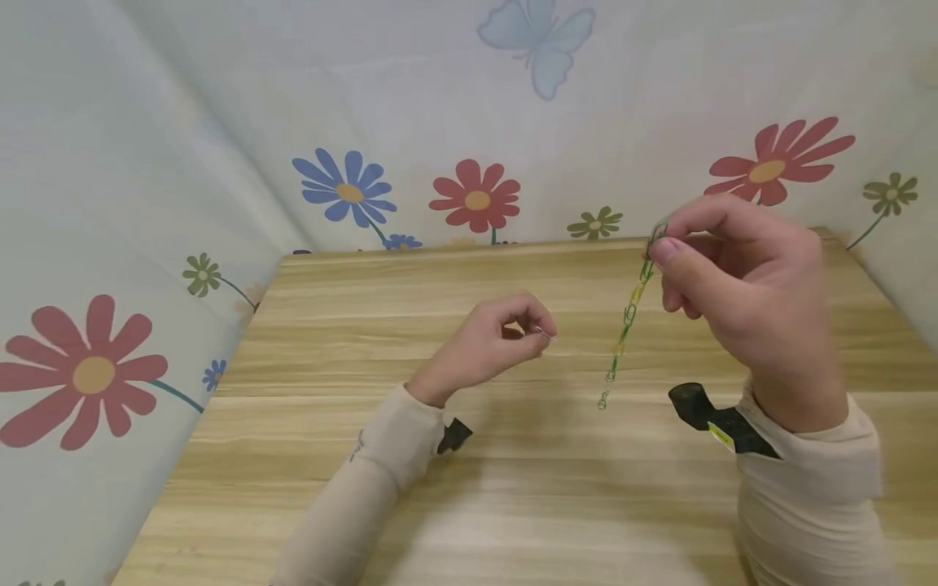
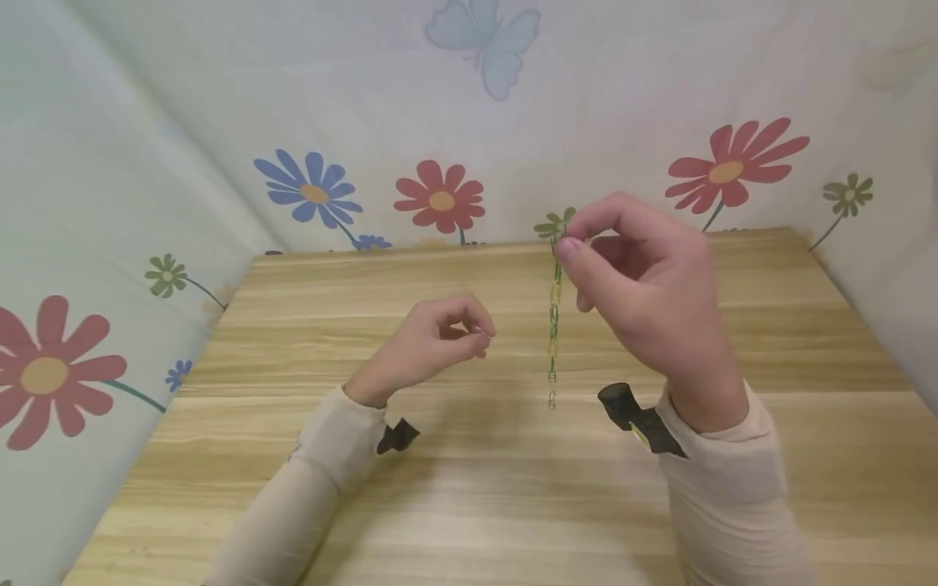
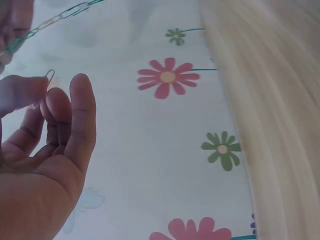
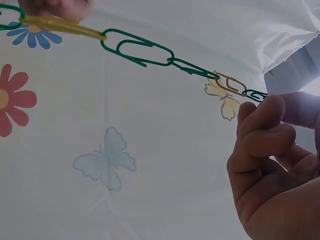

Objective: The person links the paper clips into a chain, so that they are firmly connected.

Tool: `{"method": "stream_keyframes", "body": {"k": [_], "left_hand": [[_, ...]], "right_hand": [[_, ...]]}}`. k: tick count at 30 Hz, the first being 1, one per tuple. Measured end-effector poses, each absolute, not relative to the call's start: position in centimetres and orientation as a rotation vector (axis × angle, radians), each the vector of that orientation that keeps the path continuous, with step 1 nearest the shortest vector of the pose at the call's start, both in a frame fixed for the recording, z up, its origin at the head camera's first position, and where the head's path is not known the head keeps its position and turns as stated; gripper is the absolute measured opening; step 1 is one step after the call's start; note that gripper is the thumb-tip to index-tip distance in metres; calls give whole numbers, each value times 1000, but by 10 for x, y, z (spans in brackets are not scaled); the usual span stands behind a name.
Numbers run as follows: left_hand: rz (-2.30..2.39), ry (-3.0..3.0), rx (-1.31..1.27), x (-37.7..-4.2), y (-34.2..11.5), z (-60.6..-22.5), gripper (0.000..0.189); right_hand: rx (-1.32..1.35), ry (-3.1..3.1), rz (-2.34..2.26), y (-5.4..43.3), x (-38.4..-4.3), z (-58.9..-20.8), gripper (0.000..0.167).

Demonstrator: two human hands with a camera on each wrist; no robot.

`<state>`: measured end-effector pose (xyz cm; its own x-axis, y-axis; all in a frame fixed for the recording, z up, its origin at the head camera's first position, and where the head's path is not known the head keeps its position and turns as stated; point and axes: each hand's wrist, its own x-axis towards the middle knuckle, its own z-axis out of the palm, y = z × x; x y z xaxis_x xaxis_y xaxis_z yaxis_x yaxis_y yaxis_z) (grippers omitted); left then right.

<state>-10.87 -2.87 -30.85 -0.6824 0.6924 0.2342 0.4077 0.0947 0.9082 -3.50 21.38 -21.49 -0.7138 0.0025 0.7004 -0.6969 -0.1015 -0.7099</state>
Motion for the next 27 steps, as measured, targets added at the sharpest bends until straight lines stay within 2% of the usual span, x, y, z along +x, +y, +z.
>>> {"method": "stream_keyframes", "body": {"k": [8, 18, 24, 27], "left_hand": [[1973, 1890, 1054, -111, -22, -291, 9], [2164, 1856, 1194, -112, -22, -267, 29], [2195, 1891, 1326, -101, -24, -247, 33], [2227, 1875, 1337, -95, -25, -239, 35]], "right_hand": [[802, -1758, 1826, 209, -36, -220, 7], [845, -1871, 1788, 199, -35, -222, 5], [868, -1909, 1740, 191, -35, -222, 4], [874, -1903, 1738, 186, -35, -222, 10]]}}
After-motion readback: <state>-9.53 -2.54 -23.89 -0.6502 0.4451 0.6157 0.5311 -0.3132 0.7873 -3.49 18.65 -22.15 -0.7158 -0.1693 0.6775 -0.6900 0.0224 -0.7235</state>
